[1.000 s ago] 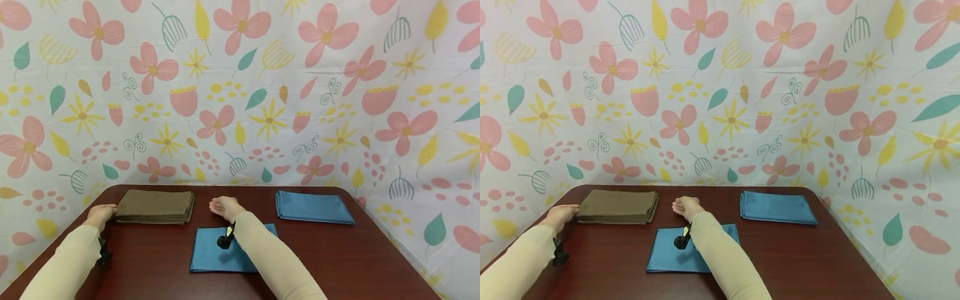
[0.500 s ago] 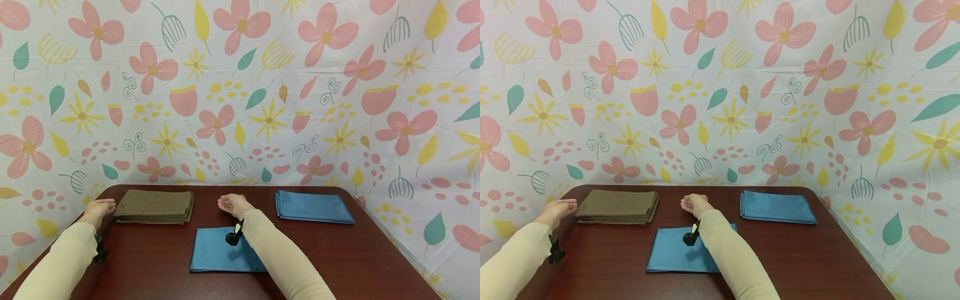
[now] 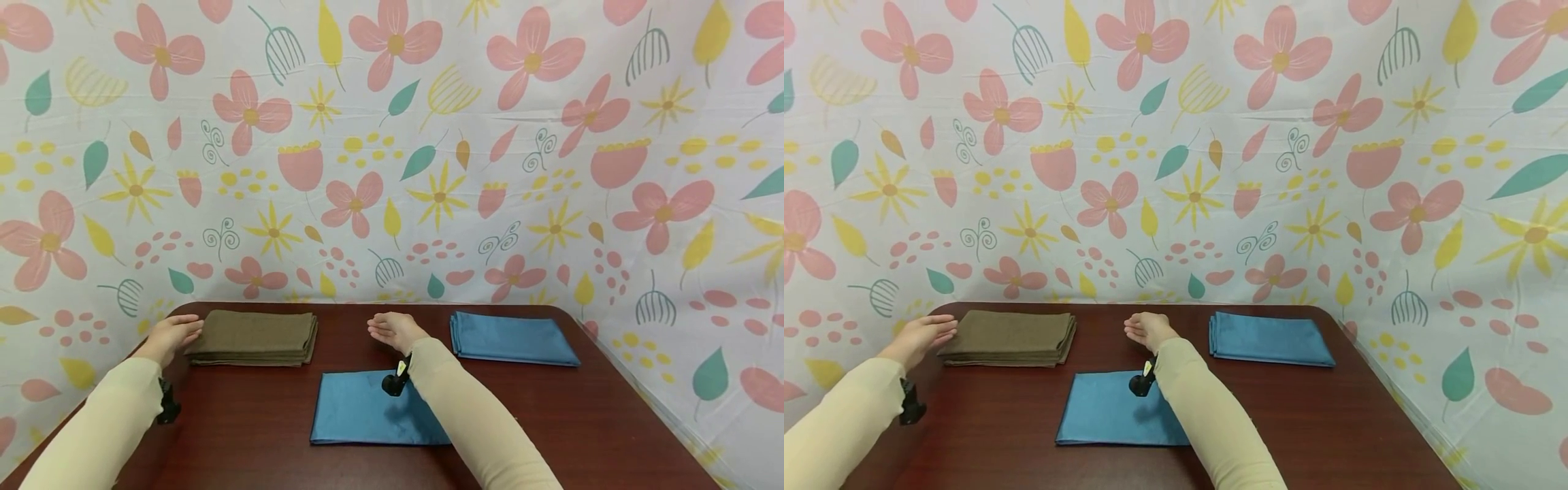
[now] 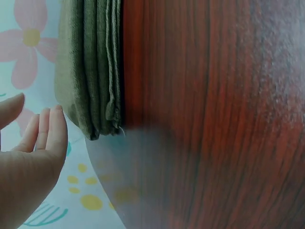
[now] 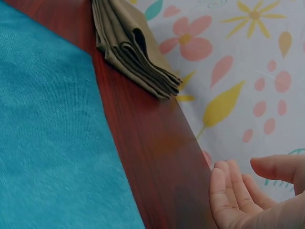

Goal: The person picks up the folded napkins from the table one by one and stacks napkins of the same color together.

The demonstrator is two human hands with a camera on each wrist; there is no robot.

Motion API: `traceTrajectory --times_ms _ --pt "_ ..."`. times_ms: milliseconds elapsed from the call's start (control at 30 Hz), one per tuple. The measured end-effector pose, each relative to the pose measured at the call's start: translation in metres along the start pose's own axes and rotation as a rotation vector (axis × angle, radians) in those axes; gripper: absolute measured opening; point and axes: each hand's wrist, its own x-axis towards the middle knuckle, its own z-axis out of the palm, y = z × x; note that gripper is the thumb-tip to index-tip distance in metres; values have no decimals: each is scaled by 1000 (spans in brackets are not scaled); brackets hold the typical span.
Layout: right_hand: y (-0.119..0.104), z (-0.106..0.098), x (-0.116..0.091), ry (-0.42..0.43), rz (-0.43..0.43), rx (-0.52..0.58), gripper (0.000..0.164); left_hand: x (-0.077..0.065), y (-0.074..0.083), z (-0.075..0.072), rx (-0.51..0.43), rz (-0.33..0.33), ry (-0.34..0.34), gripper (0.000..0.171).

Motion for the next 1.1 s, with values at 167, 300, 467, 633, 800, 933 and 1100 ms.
traceTrajectory --times_ms 167,300,467,633,800,933,1100 --pt "-5 -7 -1 -4 -12 -26 41 -1 4 10 -11 39 -49 66" --pt "-9 -11 -1 18 -18 -18 41 0 6 17 -23 45 -78 68" --pt "-12 -14 1 10 -28 -6 42 1 13 22 -40 47 -75 68" --pt "-14 -18 0 0 -35 4 43 -3 24 27 -23 78 -101 67" --pt "-18 -25 -3 32 -50 22 42 -5 31 36 -31 93 -117 65" --pt "-26 -32 -5 37 -50 12 43 -4 34 45 -50 80 -115 64" --pt "-37 -38 -7 26 -52 -15 45 -4 40 60 -85 79 -131 64"
